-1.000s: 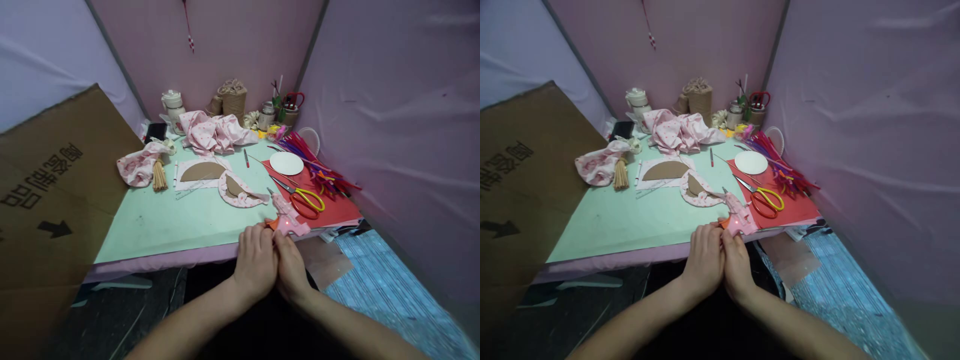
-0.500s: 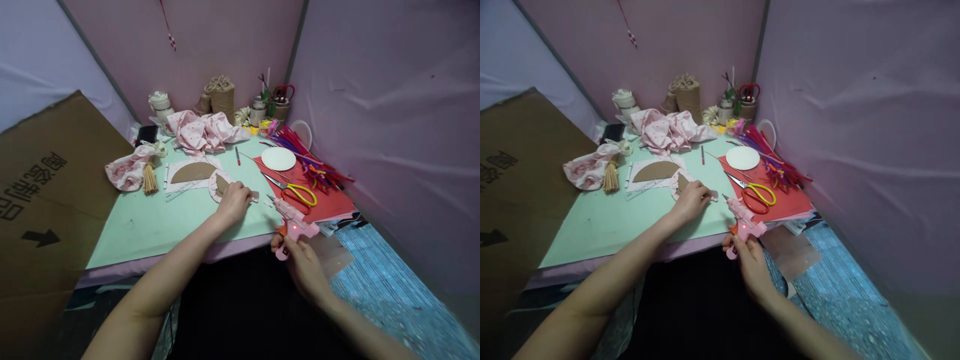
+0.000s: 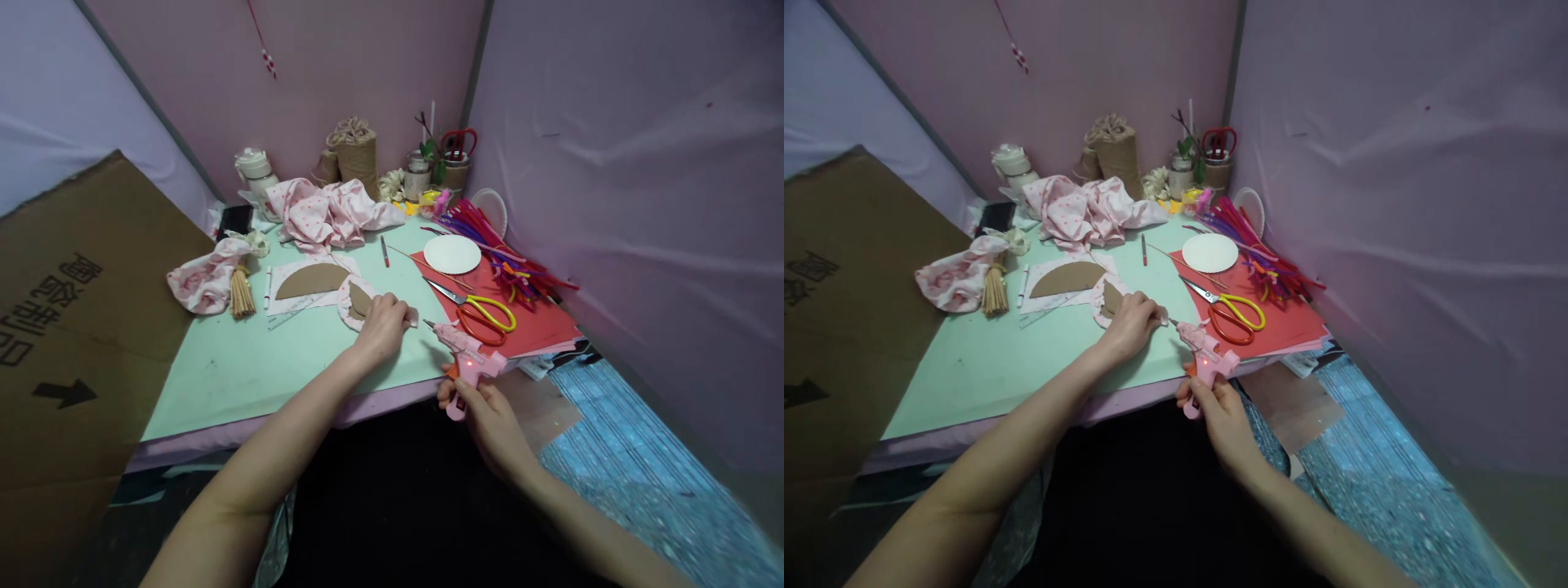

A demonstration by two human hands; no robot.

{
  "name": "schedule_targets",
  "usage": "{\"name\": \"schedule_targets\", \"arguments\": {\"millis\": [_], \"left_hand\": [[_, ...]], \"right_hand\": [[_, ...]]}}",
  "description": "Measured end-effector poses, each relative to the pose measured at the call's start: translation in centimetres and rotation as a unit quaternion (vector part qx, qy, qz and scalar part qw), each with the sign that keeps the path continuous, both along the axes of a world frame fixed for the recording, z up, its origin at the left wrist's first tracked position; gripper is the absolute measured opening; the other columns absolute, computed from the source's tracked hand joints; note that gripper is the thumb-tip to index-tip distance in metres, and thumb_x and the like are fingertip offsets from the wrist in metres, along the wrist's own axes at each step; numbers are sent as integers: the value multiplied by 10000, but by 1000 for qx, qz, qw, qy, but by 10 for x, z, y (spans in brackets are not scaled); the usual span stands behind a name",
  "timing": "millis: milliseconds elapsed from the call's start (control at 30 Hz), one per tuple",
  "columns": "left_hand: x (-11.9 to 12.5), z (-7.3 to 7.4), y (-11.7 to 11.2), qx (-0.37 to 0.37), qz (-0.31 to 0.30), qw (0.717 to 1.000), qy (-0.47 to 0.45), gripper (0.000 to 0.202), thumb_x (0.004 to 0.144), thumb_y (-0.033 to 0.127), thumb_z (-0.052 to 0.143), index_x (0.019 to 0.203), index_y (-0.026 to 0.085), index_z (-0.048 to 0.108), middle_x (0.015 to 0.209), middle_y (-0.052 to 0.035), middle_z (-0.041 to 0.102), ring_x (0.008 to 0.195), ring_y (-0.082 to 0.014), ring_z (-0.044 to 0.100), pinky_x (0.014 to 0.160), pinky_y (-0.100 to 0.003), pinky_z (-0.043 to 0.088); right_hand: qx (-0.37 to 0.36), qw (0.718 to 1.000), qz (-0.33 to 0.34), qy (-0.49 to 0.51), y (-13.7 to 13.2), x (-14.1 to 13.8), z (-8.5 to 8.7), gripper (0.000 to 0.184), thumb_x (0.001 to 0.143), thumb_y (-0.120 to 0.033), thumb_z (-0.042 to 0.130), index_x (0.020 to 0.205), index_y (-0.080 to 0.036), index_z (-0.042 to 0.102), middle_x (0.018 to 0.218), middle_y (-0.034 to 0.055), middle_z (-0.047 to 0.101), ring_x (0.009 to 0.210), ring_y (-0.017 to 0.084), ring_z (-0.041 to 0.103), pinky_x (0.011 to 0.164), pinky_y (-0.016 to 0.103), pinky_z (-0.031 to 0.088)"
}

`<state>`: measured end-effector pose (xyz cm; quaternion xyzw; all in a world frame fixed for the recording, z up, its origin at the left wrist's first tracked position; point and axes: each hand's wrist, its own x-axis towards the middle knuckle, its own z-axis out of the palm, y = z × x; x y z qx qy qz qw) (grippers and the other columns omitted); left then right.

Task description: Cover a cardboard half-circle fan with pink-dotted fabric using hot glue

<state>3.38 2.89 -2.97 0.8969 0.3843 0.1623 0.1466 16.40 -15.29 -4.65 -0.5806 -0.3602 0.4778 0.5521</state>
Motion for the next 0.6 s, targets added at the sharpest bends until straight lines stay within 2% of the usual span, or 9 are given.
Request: {"name": "schedule_targets", "arguments": {"millis": [233,333,400,533,600], "left_hand": [[-6,-5,-4,72,-9,997,14,193,989,199,474,942,168,658,969,-77,575,947,-224,478,869,-346,429],[-12,-8,-9,98,-21,995,5,231,1003,223,459,934,160,671,959,-82,590,949,-217,503,869,-347,444],[-15,-9,-11,98,-23,995,-12,229,999,224,473,922,156,677,949,-83,604,942,-211,527,869,-345,455],[-17,-12,-11,80,-13,996,-48,166,960,179,531,898,156,683,916,-71,632,915,-202,568,854,-332,472],[-17,-13,-10,68,-5,996,-61,144,942,164,554,883,163,686,904,-63,644,911,-200,582,854,-332,476]], "right_hand": [[-14,1000,7,-19,7,1,3,470,869,-630,560,774,-185,678,737,34,673,747,180,594,767,290,448],[-23,999,2,-29,15,1,8,515,830,-684,576,819,-179,676,715,31,670,707,177,593,721,290,456],[-34,999,-1,-37,20,1,14,572,782,-736,588,841,-174,671,696,30,671,640,168,580,658,287,452],[-62,992,29,-111,29,5,23,602,799,-758,527,646,-183,619,552,13,597,504,136,513,538,271,394],[-78,987,36,-137,33,7,24,585,821,-732,512,625,-188,603,507,2,565,459,130,495,496,265,370]]}}
